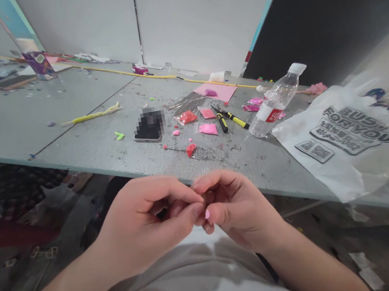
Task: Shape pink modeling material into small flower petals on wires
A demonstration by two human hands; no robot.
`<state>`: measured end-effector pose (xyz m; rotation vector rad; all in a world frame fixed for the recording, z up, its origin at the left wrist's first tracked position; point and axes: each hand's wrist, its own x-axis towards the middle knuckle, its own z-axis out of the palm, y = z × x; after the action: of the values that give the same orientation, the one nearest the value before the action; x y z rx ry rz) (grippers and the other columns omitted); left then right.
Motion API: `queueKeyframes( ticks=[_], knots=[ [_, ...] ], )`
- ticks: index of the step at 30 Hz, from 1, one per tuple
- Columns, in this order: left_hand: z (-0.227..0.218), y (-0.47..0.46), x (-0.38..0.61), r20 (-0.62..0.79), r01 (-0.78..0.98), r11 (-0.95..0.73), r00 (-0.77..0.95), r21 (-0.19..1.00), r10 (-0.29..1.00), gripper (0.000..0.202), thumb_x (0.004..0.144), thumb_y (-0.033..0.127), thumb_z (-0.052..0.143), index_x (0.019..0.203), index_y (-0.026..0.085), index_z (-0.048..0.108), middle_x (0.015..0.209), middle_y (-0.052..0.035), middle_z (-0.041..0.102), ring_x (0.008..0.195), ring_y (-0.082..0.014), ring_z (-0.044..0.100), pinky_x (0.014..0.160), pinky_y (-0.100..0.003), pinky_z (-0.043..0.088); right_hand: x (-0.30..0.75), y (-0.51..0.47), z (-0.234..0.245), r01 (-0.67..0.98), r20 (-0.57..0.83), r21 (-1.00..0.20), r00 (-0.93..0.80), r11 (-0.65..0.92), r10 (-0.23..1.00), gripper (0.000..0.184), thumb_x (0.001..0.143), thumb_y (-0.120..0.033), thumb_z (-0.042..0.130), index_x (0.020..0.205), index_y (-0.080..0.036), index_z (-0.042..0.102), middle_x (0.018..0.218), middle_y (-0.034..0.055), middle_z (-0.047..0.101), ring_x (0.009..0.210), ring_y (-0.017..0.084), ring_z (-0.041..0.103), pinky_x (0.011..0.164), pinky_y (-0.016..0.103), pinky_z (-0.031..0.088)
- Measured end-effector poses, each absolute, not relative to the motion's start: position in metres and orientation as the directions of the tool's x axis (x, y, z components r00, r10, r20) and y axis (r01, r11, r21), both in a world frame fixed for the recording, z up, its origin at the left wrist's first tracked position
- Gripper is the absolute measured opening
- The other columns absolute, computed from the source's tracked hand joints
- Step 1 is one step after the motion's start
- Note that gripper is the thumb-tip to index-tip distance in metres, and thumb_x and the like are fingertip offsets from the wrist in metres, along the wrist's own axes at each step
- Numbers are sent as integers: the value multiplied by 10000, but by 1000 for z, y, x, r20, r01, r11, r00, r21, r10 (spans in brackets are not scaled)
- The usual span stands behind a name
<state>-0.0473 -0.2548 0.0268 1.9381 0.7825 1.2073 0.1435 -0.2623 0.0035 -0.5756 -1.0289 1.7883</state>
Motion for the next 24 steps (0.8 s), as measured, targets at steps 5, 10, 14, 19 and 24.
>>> queueKeyframes(
  ticks=[5,10,14,19,24],
  knots=[
    [24,-254,-48,415,45,-469,396,882,819,133,915,190,711,787,175,746,657,-9,726,542,-101,601,492,-181,468,145,-254,-6,-533,111,-830,-442,-161,890,321,670,-333,1033,874,-243,802,756,-13,775,589,115,722,508,197,585],
    [15,-210,-57,497,250,-589,346,769,796,155,963,298,684,948,166,765,651,13,639,570,-111,562,529,-216,440,164,-224,5,-493,266,-866,-309,85,913,322,728,-441,995,791,-224,764,698,-25,695,551,94,637,479,206,493],
    [13,-128,-63,516,565,-701,482,435,708,276,944,372,679,1063,155,802,802,-39,680,713,-168,610,662,-278,459,188,-169,36,-351,383,-883,-150,313,912,450,718,-566,970,693,-216,688,670,-34,637,580,96,587,535,243,485],
    [14,-43,-46,277,704,-693,642,155,714,325,938,337,660,1161,164,822,1047,-109,726,888,-231,666,783,-304,469,206,-87,48,-297,374,-883,21,363,927,566,642,-696,947,698,-227,635,682,-52,600,584,82,526,512,231,445],
    [7,-20,-23,162,624,-770,753,131,638,305,933,235,653,1164,201,850,1196,-121,738,942,-234,675,794,-288,454,208,-59,23,-359,122,-918,140,165,983,626,658,-698,935,673,-211,543,601,-80,536,523,55,470,472,203,395]
  ],
)
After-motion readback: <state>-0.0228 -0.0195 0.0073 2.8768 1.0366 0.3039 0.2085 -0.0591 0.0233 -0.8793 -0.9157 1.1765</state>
